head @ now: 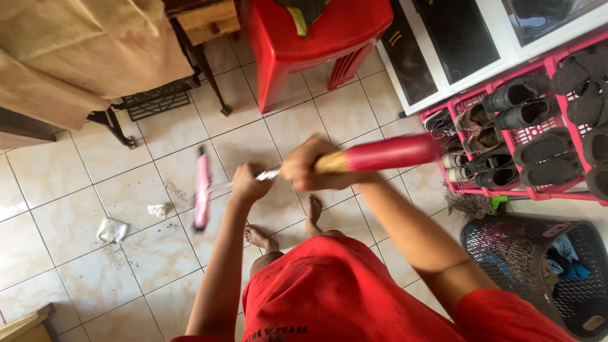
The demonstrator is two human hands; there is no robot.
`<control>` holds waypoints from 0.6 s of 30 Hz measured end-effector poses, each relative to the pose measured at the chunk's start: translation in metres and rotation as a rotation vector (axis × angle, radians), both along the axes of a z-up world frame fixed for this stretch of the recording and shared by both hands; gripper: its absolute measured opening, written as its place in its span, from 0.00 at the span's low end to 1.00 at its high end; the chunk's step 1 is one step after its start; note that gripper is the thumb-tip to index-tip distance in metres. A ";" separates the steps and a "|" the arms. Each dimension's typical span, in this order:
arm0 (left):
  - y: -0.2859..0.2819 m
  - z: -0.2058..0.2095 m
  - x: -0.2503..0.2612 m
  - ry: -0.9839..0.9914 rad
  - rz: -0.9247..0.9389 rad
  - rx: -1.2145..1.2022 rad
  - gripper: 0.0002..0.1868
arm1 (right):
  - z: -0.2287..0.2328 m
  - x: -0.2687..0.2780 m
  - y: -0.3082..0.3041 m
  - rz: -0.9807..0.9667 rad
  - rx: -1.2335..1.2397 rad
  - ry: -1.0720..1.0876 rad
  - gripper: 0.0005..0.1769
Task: The person sweeps the tiled floor using a broom, gathering debris from under a table and around a shoe rack before moving toward a doorway.
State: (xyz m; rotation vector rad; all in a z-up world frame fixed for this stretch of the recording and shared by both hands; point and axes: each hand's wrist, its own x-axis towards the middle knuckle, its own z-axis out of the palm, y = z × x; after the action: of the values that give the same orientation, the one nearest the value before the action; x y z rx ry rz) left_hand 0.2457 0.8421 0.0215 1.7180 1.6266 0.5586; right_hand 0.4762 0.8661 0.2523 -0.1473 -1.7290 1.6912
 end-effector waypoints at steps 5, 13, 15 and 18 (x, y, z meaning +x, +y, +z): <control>0.035 0.049 0.020 -0.198 -0.080 0.331 0.18 | 0.072 -0.015 -0.007 -0.073 0.254 -0.244 0.23; 0.108 -0.045 -0.038 -0.368 -0.004 0.359 0.14 | -0.027 -0.106 0.023 -0.026 0.562 -0.441 0.17; 0.116 -0.065 -0.048 -0.283 0.020 0.451 0.18 | -0.048 -0.119 0.021 0.026 0.554 -0.428 0.19; 0.125 -0.094 -0.043 -0.201 0.088 0.498 0.19 | -0.048 -0.117 0.025 0.064 0.550 -0.468 0.23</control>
State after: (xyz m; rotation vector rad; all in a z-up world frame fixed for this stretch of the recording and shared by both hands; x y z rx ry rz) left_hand 0.2030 0.9667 -0.0728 1.8615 1.5050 1.2212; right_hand 0.3590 0.8916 0.2044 -0.2480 -2.5069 1.2195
